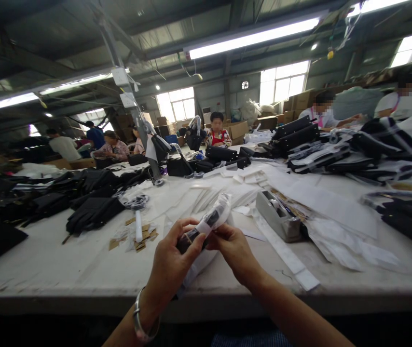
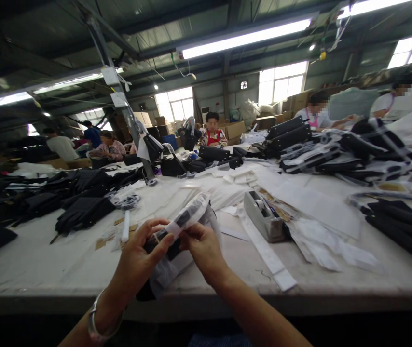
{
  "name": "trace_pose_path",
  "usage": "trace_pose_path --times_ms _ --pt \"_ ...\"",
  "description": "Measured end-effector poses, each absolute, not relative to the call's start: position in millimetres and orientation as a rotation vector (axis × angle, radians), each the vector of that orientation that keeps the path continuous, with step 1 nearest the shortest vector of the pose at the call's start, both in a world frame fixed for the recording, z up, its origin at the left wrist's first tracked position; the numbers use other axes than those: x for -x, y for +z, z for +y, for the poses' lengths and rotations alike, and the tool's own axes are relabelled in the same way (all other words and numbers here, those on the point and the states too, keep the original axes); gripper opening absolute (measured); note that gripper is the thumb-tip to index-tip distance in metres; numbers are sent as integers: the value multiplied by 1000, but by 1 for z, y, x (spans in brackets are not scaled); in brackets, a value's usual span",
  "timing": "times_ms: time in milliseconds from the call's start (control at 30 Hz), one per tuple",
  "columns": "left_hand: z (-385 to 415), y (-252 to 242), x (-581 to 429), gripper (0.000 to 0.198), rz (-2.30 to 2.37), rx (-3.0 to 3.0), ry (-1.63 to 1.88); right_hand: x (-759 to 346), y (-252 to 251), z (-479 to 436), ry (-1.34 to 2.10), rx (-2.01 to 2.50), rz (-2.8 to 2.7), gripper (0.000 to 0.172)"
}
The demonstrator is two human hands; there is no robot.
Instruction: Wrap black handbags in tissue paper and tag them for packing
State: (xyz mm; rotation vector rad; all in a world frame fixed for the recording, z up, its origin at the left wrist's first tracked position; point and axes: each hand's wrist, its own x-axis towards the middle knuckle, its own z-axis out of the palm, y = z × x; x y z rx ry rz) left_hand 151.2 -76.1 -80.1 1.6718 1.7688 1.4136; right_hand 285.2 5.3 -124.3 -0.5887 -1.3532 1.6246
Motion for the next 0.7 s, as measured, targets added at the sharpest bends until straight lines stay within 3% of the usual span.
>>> trace_pose_path --times_ms 267,367,500,700 --pt "-76 -83 -151 34 1846 -1734 1379 -286 -115 13 1487 699 -1486 21" --pt "-77 -84 -150 37 1943 -1755 1380 -298 -106 6 1811 567 -1326 22" --pt "-75 -88 -152 40 2038 -1823 1391 -310 -95 -8 2293 351 -719 28" --pt "-75 -99 -161 48 2075 -1903 1486 -290 -85 -14 2290 351 -642 37"
